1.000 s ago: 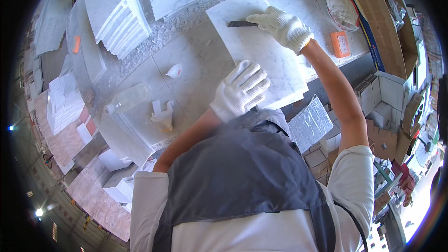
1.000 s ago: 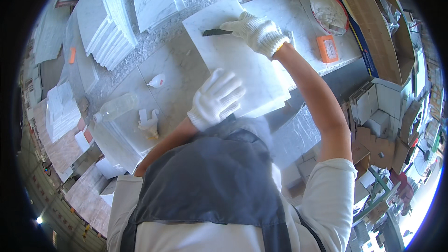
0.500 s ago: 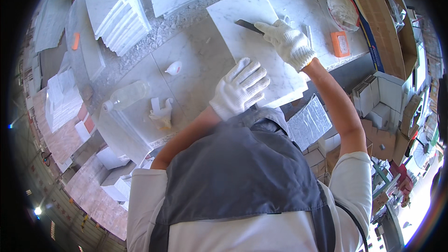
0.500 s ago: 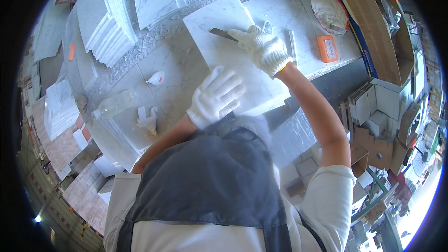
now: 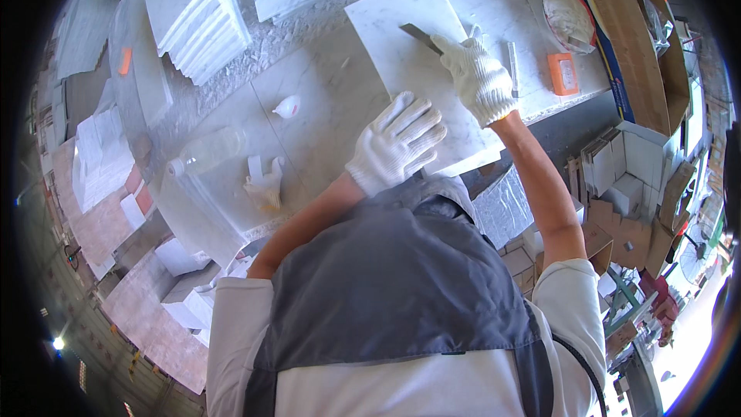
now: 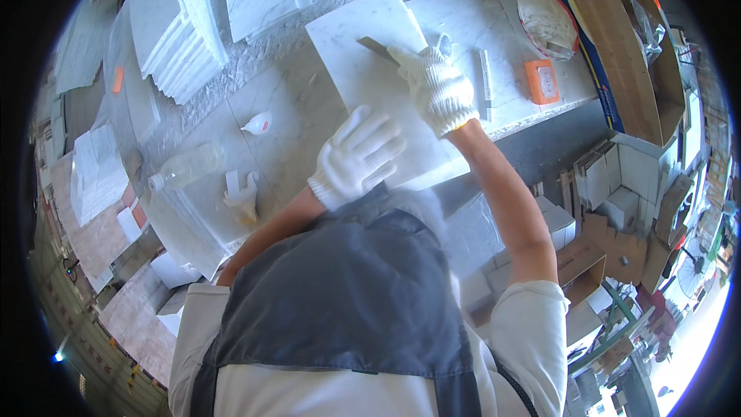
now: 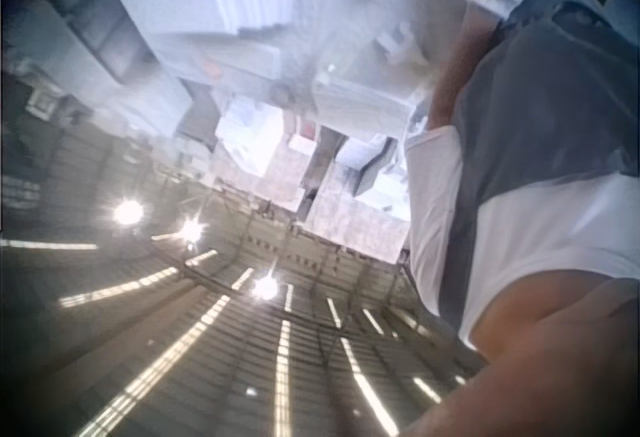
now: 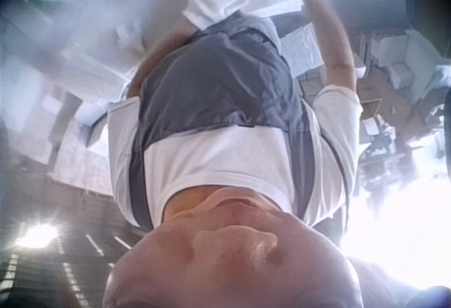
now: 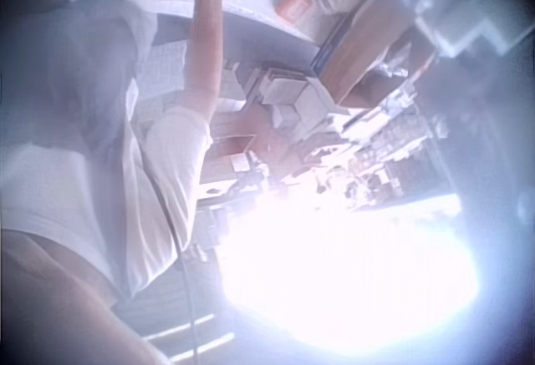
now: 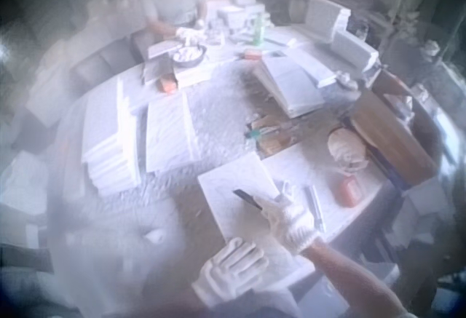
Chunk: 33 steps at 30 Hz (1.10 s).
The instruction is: The person scrapes the surface of white rectangular tiles with a metal scraper, repeatedly applying liquid from a small bottle and wiping the surface. The person handles multiple tiles one at a time, scraping and wiping each before moving to the next.
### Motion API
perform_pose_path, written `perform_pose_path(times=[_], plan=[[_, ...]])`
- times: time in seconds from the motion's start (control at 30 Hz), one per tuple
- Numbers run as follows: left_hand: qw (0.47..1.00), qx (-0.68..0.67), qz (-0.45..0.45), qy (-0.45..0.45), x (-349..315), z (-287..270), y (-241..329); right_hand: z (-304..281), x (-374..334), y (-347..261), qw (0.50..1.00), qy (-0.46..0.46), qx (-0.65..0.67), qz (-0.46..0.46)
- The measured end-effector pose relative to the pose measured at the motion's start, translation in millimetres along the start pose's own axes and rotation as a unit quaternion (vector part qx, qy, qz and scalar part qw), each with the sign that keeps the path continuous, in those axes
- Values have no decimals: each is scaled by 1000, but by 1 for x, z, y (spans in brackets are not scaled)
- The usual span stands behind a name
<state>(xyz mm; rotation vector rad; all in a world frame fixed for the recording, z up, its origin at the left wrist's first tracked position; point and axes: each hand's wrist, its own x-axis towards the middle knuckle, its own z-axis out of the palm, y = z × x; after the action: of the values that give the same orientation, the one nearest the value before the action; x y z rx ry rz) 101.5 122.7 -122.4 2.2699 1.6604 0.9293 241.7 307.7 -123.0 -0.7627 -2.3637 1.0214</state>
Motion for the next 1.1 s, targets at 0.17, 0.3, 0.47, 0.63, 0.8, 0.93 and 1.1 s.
perform_pose_path(times=[0.17, 0.3, 0.47, 0.63, 0.8, 0.93, 1.1], plan=[[1000, -5, 12, 19, 2, 2, -1, -2, 7, 7, 961, -98, -246, -75], [1000, 10, 2, 1, 1, 1, 1, -7, 28, 25, 987, -49, -120, -95], [1000, 2, -1, 3, 2, 1, 0, -12, 29, 13, 967, -147, -195, -69], [1000, 12, 4, -2, 0, 2, -1, -17, 44, 4, 983, -150, -97, -44], [1000, 4, -7, -3, 0, 4, -2, -12, 35, 2, 957, -211, -195, -21], [1000, 6, 1, 5, 0, 3, -1, -12, 43, 8, 982, -184, -29, 6], [1000, -6, -14, 4, 1, 3, 0, -6, 40, 10, 965, -236, -110, -8]])
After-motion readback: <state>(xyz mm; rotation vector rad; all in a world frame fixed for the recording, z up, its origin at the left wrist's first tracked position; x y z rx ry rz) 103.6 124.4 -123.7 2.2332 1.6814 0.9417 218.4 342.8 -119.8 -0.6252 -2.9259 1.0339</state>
